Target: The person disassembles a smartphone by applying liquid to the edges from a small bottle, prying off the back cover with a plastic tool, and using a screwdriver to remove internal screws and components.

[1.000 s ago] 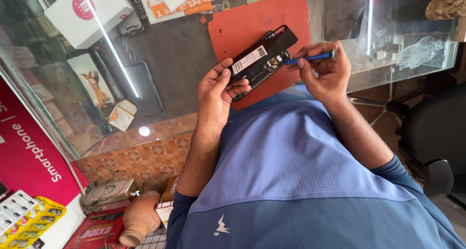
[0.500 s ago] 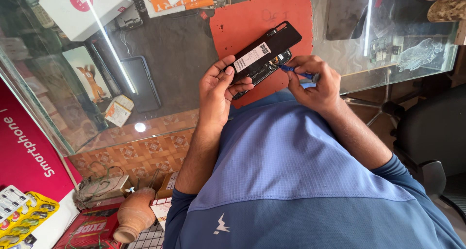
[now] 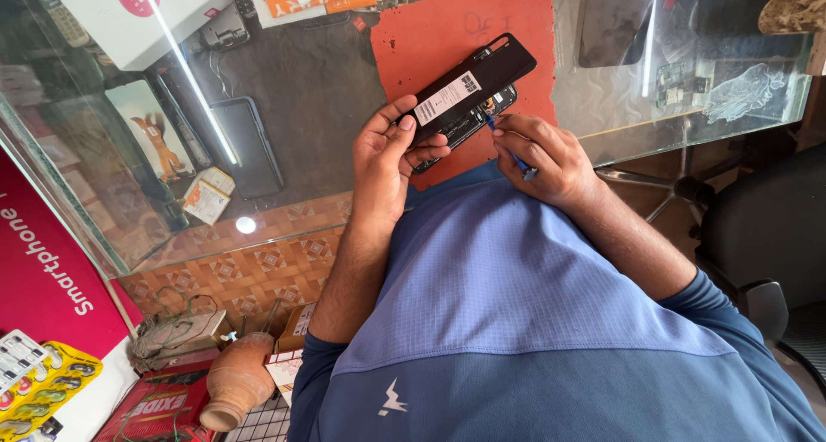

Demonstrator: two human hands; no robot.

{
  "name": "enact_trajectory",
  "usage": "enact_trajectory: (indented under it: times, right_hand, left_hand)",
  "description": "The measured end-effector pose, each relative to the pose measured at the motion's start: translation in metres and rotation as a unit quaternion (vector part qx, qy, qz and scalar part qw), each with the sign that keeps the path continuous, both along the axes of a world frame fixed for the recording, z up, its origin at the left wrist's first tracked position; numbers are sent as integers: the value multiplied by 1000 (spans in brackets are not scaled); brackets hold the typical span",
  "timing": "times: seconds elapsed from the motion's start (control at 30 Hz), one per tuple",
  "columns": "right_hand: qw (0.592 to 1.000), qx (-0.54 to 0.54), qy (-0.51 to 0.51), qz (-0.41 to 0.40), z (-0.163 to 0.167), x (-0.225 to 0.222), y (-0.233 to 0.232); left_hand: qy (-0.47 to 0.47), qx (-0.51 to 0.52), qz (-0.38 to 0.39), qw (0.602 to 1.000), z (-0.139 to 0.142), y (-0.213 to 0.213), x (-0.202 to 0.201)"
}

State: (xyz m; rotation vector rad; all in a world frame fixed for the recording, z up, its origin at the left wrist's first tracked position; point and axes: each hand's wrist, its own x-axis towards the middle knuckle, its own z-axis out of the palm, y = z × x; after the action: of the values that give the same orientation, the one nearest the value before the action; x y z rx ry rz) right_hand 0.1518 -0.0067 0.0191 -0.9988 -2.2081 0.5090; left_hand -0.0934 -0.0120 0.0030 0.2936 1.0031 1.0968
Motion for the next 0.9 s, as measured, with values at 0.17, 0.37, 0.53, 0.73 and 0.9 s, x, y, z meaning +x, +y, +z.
enact_trajectory:
  times: [0.17, 0.37, 0.53, 0.73, 0.9]
  right_hand:
    - [1000, -3, -15, -20, 2, -2, 0]
    - [998, -41, -13, -45, 12, -9, 2]
    - [993, -87, -22, -71, 29, -20, 4]
    - [987, 18, -152, 56, 45, -29, 9]
    - [966, 81, -229, 90, 46, -31, 9]
  left_hand:
    - [-5, 4, 1, 1000, 0, 0, 0]
    - [-8, 5, 3, 1000, -1, 0, 1]
    - [-7, 7, 3, 1000, -1, 0, 1]
    - [-2, 5, 4, 1000, 0, 0, 3]
    - [2, -1, 4, 1000, 0, 0, 3]
